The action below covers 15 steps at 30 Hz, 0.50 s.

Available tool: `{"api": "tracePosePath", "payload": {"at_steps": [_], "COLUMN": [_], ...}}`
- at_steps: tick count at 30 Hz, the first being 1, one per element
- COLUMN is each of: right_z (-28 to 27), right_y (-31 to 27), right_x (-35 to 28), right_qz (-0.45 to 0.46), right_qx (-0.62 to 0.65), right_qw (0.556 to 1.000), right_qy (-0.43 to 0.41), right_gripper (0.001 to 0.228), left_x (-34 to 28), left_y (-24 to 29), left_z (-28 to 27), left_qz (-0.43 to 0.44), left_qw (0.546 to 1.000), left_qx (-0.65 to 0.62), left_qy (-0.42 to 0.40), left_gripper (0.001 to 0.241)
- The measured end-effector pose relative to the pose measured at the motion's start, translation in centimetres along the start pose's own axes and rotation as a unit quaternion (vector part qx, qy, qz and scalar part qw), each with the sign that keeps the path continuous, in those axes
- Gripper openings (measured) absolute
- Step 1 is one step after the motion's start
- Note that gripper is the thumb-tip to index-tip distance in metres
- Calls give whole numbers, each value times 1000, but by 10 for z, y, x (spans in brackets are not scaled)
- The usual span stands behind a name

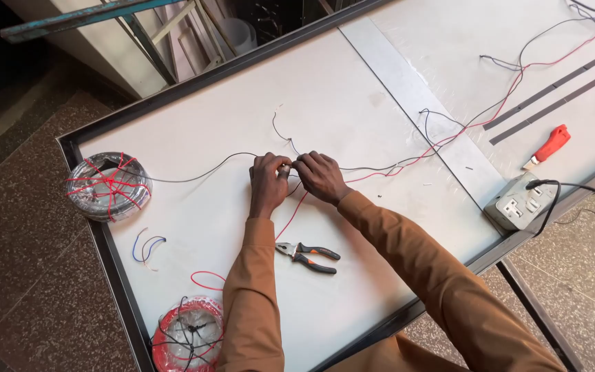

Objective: Stripping insulation from electrical wires and twisting them together to form connections on a work surface.

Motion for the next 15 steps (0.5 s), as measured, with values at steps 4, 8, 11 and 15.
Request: {"api": "tracePosePath", "payload": {"at_steps": [4, 8, 11, 15], "right_z": [-4, -15, -23, -28], "right_y": [-4, -8, -9, 5], "right_x": [2, 4, 7, 20], "right_qz": [-17, -13, 8, 66], "right_qx": [12, 36, 85, 256], "right_qw": [1000, 999, 995, 937], "right_qy": [3, -9, -55, -228], "right_gripper": [7, 7, 6, 3], "left_x": [5, -2, -8, -28], "left_y": [-17, -13, -16, -21], "left_z": [1, -5, 1, 17], "left_qz": [-39, -1, 63, 189], "left_qw": [998, 997, 996, 975], "left_qx": [-8, -64, -53, -37], "left_qy": [-54, -33, 25, 111], "left_gripper": [7, 12, 17, 17]}}
Point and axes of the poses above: each hand's wrist, its own x-axis towards the middle knuckle, its own z-axis out of the palm, y = z × x, the point moved 4 cm from there along x, towards the middle knuckle, and after that the axes turned 14 degrees about -y, right-handed, at the moved point
